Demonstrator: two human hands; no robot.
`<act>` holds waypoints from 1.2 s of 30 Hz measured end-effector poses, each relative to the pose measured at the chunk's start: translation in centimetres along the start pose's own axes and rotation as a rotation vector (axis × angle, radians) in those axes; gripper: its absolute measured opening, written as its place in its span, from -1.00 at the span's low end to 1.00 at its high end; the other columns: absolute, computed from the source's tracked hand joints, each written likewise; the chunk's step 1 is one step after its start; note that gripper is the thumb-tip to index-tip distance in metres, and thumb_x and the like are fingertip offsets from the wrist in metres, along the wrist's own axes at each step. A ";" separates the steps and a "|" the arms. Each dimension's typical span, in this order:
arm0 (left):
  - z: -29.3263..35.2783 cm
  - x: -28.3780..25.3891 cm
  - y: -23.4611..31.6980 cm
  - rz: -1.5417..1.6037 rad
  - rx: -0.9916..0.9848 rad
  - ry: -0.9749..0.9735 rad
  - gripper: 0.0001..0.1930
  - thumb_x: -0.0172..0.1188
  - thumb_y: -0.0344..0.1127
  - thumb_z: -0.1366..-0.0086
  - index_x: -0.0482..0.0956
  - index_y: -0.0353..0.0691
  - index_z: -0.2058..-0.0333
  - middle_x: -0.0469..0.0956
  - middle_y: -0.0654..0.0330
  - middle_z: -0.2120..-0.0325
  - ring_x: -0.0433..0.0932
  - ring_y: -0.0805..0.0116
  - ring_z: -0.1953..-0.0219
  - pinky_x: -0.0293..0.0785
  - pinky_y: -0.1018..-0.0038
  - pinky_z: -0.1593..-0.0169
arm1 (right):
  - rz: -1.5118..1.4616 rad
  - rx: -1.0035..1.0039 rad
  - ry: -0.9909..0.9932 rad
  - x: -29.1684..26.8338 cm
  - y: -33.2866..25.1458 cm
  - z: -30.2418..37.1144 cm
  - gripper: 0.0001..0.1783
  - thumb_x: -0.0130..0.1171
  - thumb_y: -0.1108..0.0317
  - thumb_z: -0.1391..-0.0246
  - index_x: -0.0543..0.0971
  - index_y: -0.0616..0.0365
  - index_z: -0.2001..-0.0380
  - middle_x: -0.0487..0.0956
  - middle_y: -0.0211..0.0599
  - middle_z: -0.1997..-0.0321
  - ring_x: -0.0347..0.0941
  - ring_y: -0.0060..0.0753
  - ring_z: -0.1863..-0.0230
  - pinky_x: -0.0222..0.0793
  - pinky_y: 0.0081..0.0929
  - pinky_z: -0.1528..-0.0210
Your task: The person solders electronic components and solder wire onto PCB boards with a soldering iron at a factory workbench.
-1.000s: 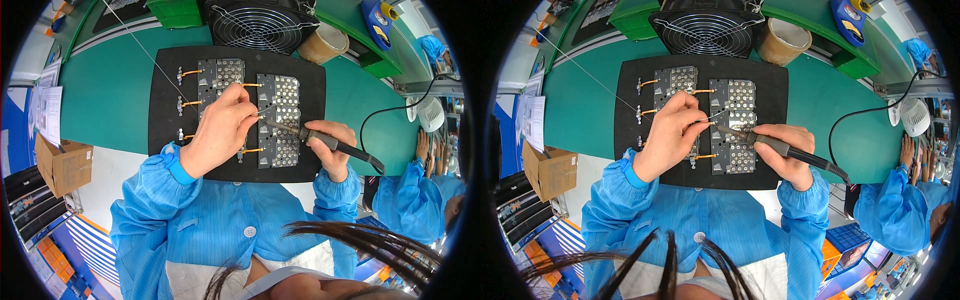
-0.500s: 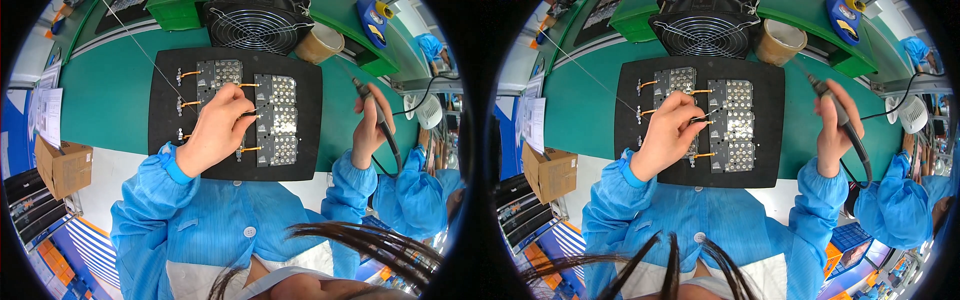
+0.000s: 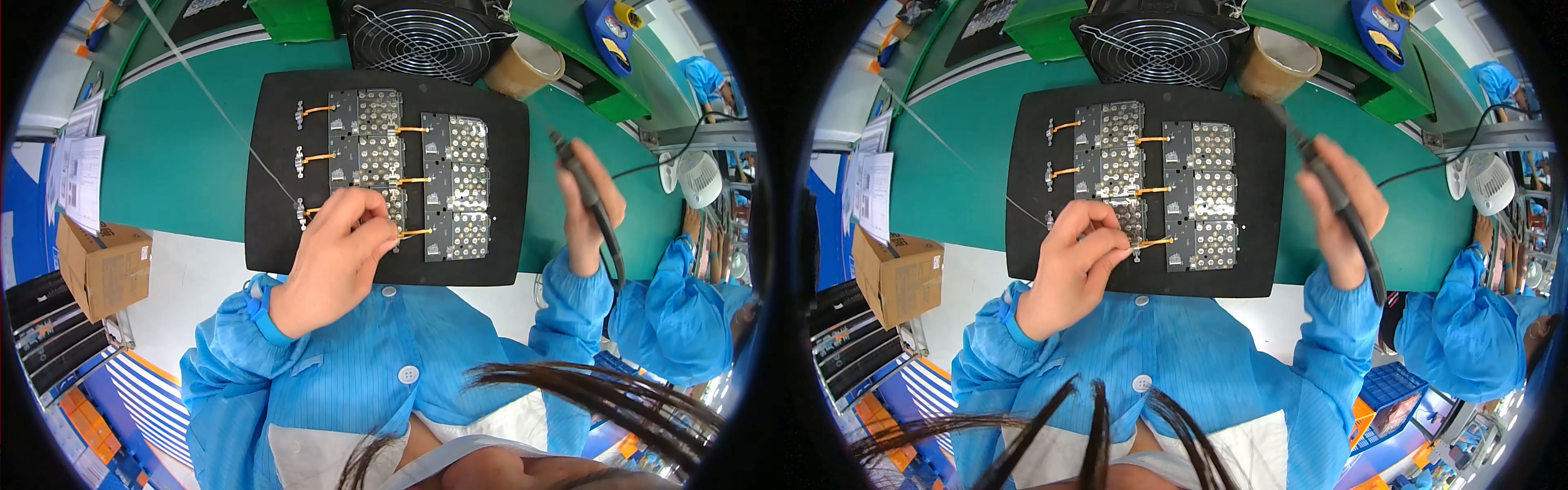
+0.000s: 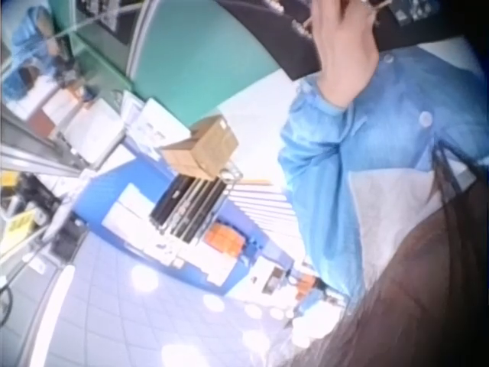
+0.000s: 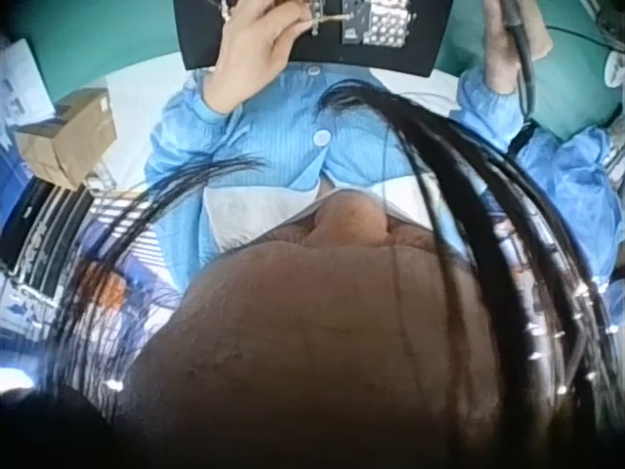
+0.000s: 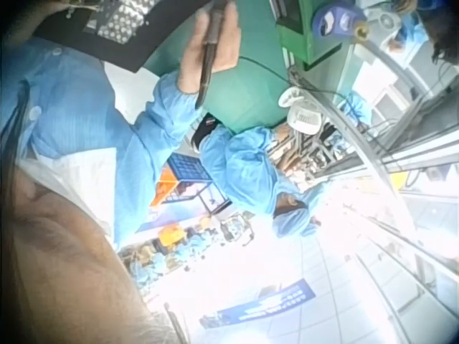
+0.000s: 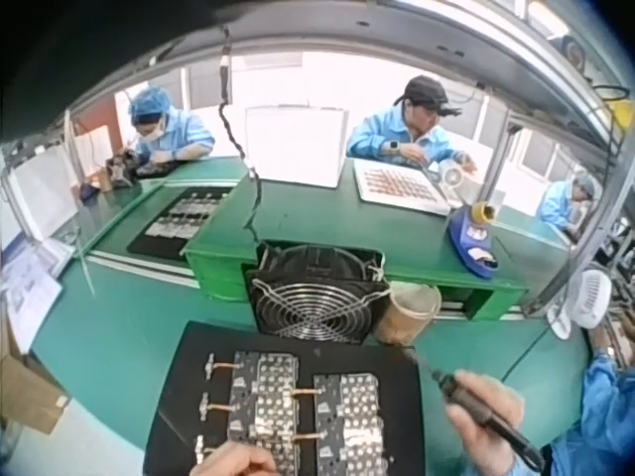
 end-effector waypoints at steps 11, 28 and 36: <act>0.8 0.6 1.0 -0.149 0.090 -0.012 -0.83 0.28 -0.62 0.03 0.52 -0.36 0.42 0.41 0.11 0.32 0.43 0.17 0.34 0.40 0.35 0.28 | -0.393 -0.010 -0.367 2.7 -4.8 5.7 -0.68 0.36 0.35 0.17 0.60 0.36 0.35 0.57 -0.18 0.58 0.46 -0.27 0.62 0.31 -0.46 0.58; 0.0 1.8 1.1 -0.136 0.107 -0.017 -0.86 0.17 -0.63 0.10 0.48 -0.35 0.49 0.37 0.10 0.32 0.39 0.15 0.26 0.35 0.33 0.19 | -0.393 0.003 -0.354 3.2 -4.5 6.3 -0.70 0.36 0.37 0.18 0.61 0.36 0.37 0.57 -0.18 0.58 0.47 -0.29 0.61 0.31 -0.48 0.58; -0.4 2.4 0.9 -0.125 0.109 -0.034 -0.86 0.24 -0.62 -0.02 0.49 -0.36 0.42 0.37 0.10 0.33 0.43 0.18 0.37 0.40 0.37 0.32 | -0.392 0.007 -0.359 3.2 -4.4 6.5 -0.70 0.36 0.38 0.18 0.61 0.37 0.37 0.58 -0.16 0.57 0.48 -0.27 0.60 0.32 -0.48 0.57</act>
Point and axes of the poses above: each hand's wrist, its own z-axis away from the middle knuckle, its own x-axis out of the palm, y = z × x, the point moved 7 cm from there along -z, towards the middle knuckle
